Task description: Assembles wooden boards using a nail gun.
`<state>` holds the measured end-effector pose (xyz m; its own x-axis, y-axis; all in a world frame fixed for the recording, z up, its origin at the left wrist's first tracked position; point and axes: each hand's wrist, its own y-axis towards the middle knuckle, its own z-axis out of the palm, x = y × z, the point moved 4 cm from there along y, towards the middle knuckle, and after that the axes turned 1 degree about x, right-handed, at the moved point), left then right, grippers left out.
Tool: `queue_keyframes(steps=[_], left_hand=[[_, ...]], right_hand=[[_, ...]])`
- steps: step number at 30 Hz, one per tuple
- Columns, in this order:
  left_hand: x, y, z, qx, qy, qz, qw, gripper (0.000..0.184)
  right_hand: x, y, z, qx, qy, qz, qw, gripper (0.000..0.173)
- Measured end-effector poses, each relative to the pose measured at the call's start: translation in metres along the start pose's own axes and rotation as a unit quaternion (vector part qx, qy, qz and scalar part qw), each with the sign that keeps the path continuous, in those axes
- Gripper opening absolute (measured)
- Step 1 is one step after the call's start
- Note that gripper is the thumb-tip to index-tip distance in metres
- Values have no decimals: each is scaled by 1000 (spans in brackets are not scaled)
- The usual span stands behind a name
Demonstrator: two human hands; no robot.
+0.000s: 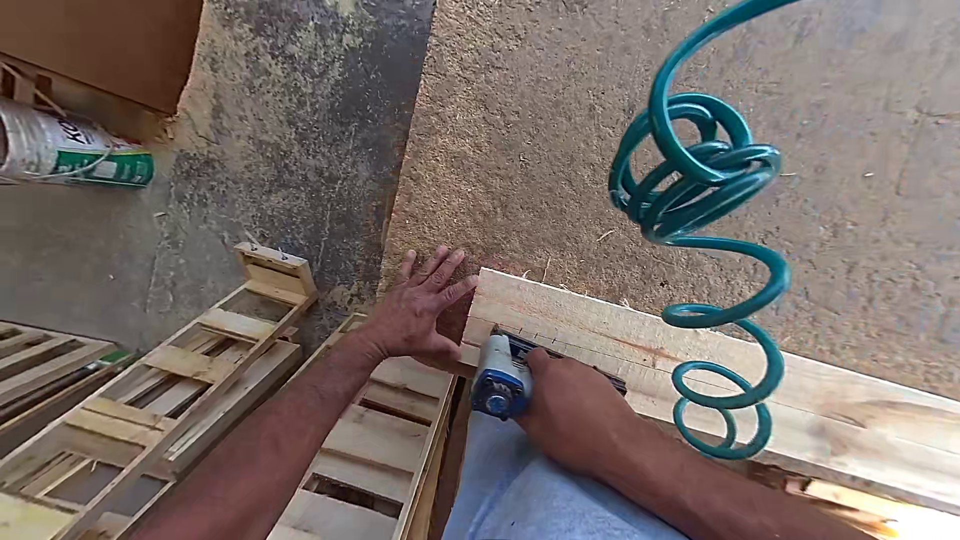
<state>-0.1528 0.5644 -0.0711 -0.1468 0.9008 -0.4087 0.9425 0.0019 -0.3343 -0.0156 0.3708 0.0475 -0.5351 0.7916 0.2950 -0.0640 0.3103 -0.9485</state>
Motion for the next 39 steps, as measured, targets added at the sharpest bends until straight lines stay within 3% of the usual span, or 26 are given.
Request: queue_keyframes(steps=[5,14,34,37,39], left_hand=[[4,1,7,-20,3,9,1000,115],[7,0,12,-33,12,16,999,114],[4,3,11,-22,18,-4,1000,124],[-4,5,0,1,6,-25,1000,124],[-19,5,-7,-19,-23,-53,998,123]], right_hand=[[24,7,-3,-2,-12,4,1000,54],[26,6,-7,-1,-10,20,1000,51],[-30,-12,3,-9,-3,38,999,51],[-53,-28,6,-24,-11,27,999,63],[-80,-40,11,-21,-18,42,999,61]])
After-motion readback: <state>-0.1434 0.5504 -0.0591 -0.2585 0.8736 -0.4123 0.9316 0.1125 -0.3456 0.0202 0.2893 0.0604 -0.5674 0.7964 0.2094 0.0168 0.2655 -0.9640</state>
